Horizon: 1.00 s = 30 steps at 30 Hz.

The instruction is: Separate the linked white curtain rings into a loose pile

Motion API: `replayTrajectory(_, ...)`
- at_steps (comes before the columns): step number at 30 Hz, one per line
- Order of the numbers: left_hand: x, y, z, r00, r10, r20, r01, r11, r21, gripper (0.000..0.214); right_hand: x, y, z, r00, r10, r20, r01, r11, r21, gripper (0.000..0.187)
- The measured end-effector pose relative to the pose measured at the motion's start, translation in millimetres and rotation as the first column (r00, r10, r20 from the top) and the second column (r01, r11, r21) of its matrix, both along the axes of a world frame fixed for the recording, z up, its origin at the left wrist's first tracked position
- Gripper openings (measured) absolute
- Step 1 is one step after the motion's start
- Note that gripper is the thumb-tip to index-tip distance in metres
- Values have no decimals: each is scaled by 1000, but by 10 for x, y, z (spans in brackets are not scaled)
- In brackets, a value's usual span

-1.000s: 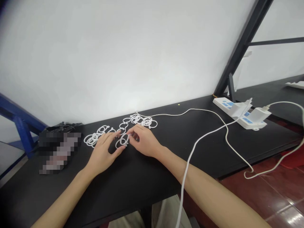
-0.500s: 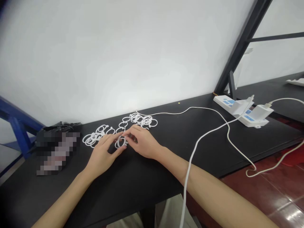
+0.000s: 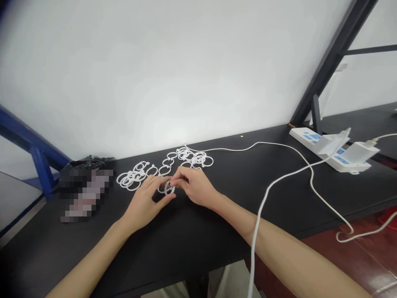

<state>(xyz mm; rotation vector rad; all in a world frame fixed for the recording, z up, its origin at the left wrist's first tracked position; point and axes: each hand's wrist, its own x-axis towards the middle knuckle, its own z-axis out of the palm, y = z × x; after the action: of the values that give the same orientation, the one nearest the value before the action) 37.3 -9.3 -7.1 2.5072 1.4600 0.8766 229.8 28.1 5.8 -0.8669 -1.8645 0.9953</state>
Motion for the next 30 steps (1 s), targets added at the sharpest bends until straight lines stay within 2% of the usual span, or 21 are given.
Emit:
replayTrajectory(3, -42, 43, 4, 999, 34, -9, -34, 999, 35, 31, -15, 10, -52, 999, -46, 12, 46, 999, -17, 9)
replayTrajectory(5, -126, 108, -12, 990, 137, -22, -133, 984, 119, 34, -40, 24, -98, 992, -98, 84, 96, 995, 32, 19)
replayTrajectory(7, -246, 191, -52, 957, 283, -58, -267, 944, 191, 39, -85, 57, -143, 966, -134, 222, 101, 983, 154, 21)
replayTrajectory(9, -369, 270, -105, 914, 379, -143, -351, 917, 189, 44, -157, 119, -180, 910, -164, 380, 40, 949, 313, 20)
replayTrajectory(13, -503, 362, -187, 871, 407, -274, -373, 912, 170, 44, -342, 338, -229, 744, -333, 579, -76, 819, 568, 28)
replayTrajectory(15, -511, 373, -203, 849, 435, -300, -389, 899, 203, 42, -402, 450, -246, 700, -369, 612, -101, 796, 596, 20)
replayTrajectory(17, -514, 375, -210, 828, 465, -312, -404, 882, 241, 40, -409, 513, -257, 706, -354, 613, -108, 802, 587, 13)
replayTrajectory(19, -533, 380, -210, 816, 486, -313, -417, 870, 265, 39, -365, 508, -246, 763, -296, 575, -91, 831, 549, 12)
replayTrajectory(21, -569, 391, -202, 806, 505, -307, -434, 858, 273, 40, -300, 449, -203, 849, -208, 486, -47, 886, 461, 11)
replayTrajectory(23, -601, 398, -179, 797, 528, -294, -455, 844, 283, 41, -252, 371, -134, 927, -128, 352, 21, 956, 293, 10)
replayTrajectory(25, -596, 386, -144, 806, 532, -259, -458, 838, 295, 42, -243, 307, -65, 969, -105, 225, 91, 993, 74, 15)
replayTrajectory(27, -534, 345, -106, 852, 483, -202, -419, 860, 291, 42, -269, 269, -21, 992, -78, 98, 90, 988, -126, 18)
replayTrajectory(30, -354, 250, -78, 933, 333, -138, -293, 923, 251, 49, -330, 241, -11, 994, -19, -107, -10, 964, -266, 17)
